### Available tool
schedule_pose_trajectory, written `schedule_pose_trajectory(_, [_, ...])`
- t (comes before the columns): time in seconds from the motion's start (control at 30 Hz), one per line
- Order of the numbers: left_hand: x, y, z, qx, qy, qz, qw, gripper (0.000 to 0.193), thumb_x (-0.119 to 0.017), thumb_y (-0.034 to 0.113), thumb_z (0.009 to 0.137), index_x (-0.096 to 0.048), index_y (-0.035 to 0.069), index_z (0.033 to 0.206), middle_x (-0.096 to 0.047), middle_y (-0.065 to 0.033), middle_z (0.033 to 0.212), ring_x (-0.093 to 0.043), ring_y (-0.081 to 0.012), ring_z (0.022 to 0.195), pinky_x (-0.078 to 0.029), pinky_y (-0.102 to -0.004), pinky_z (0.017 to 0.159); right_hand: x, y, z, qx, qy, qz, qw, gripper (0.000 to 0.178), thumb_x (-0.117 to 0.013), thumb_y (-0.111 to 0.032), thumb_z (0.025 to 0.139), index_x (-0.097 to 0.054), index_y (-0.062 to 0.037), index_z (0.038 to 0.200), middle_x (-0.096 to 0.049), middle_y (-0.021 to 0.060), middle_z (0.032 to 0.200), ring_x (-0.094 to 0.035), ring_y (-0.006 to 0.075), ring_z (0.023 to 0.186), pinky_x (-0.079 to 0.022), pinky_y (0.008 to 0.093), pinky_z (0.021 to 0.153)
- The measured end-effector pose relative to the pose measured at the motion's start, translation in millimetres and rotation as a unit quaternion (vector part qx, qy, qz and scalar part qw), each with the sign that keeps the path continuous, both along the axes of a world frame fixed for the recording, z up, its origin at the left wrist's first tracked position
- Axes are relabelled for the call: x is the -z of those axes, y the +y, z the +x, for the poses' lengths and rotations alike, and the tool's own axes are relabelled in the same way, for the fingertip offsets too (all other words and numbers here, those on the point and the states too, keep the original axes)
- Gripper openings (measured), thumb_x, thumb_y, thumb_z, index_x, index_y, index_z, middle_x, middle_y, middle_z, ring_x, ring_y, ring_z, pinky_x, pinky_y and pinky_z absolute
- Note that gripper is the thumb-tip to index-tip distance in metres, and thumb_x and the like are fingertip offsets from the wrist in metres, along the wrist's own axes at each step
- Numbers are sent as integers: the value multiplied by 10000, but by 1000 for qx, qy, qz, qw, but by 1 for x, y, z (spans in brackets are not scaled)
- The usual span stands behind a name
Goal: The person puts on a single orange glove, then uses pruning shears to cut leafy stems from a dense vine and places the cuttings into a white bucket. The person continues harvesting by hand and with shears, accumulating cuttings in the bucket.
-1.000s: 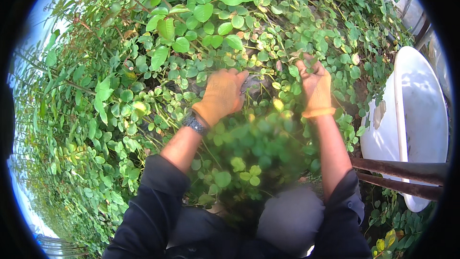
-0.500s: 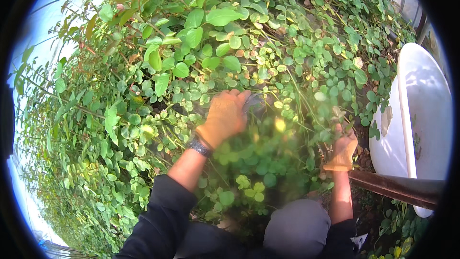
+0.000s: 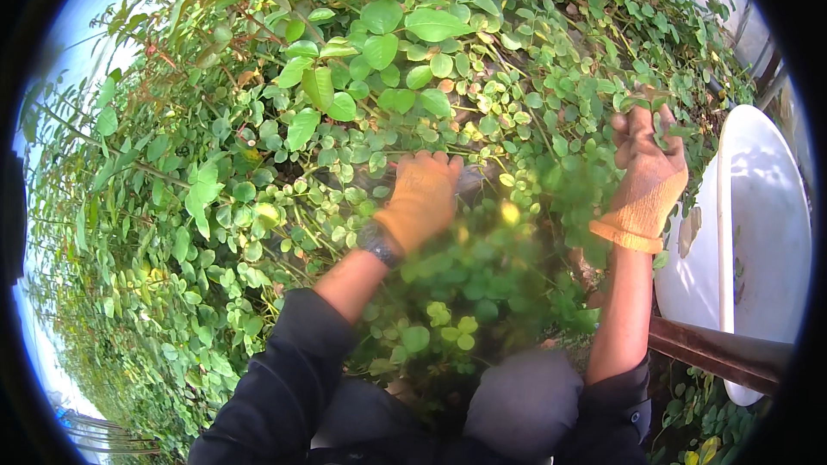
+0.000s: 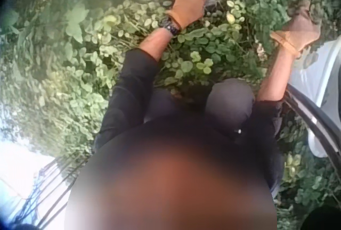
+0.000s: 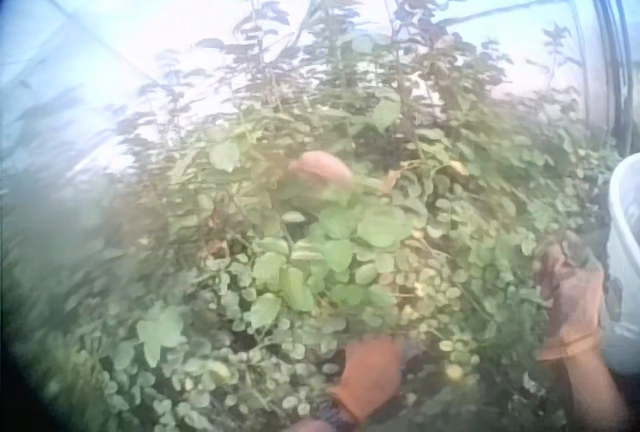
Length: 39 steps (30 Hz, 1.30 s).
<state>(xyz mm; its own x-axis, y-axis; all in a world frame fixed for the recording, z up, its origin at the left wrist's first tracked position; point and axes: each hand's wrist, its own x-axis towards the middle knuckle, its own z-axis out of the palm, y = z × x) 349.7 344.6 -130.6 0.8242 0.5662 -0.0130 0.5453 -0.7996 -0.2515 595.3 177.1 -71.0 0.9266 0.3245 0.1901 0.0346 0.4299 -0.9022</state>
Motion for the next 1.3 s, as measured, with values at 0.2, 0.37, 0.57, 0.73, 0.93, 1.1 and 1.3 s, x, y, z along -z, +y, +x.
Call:
schedule_pose_trajectory(0.2, [8,1,-3,6,-6,12,1000,432,-783,294,885,-694,141,1279,-712,-85,1185,-681,-274,1134,-522,-460,942,63,78,22,-102,65,-81,989,698,-741,-27,1020,-452,20,1654,-740,61,1252,-616,113,823,-495,266,714])
schedule_pose_trajectory(0.37, [9,7,-6,16,-9,-3,1000,327,-737,260,921,-688,148,1224,-711,-77,1151,-675,-273,1128,-521,-455,918,43,133,39,-169,10,-172,970,836,-711,-77,1000,-301,27,1721,-761,89,1155,-477,123,712,-431,285,658])
schedule_pose_trajectory(0.57, [10,8,-6,18,-12,0,1000,274,-717,240,940,-689,143,1193,-710,-71,1125,-680,-272,1100,-519,-456,884,32,157,45,-167,-16,-162,972,729,-583,-74,1051,-283,13,1709,-762,152,1261,-454,100,696,-408,254,665])
schedule_pose_trajectory(0.73, [11,9,-7,24,-31,-11,999,310,-745,242,918,-693,141,1207,-714,-74,1132,-683,-273,1119,-526,-461,908,48,155,58,-245,0,-210,946,450,-612,-61,1037,-653,-57,1485,-678,37,887,-403,114,615,-319,271,579])
schedule_pose_trajectory(0.93, [12,10,-6,20,-39,-11,999,345,-767,221,882,-712,131,1210,-717,-80,1132,-687,-282,1123,-527,-468,913,53,154,59,-207,-162,-151,953,461,-504,-207,1079,-733,-12,1428,-396,-41,726,-331,114,641,-323,274,653])
schedule_pose_trajectory(1.1, [15,13,-4,24,-47,-4,999,351,-768,199,865,-721,123,1204,-716,-90,1132,-693,-295,1108,-528,-475,916,53,142,50,-292,-44,26,955,414,-500,-405,1153,-694,-50,1246,-759,56,1140,-404,75,627,-321,230,574])
schedule_pose_trajectory(1.3, [16,12,-1,-2,-20,3,1000,378,-771,200,870,-711,133,1237,-713,-79,1146,-695,-287,1106,-526,-481,928,77,116,28,-334,29,-87,938,486,-529,-556,1125,-717,-109,1086,-466,-52,647,-338,82,527,-417,278,559])
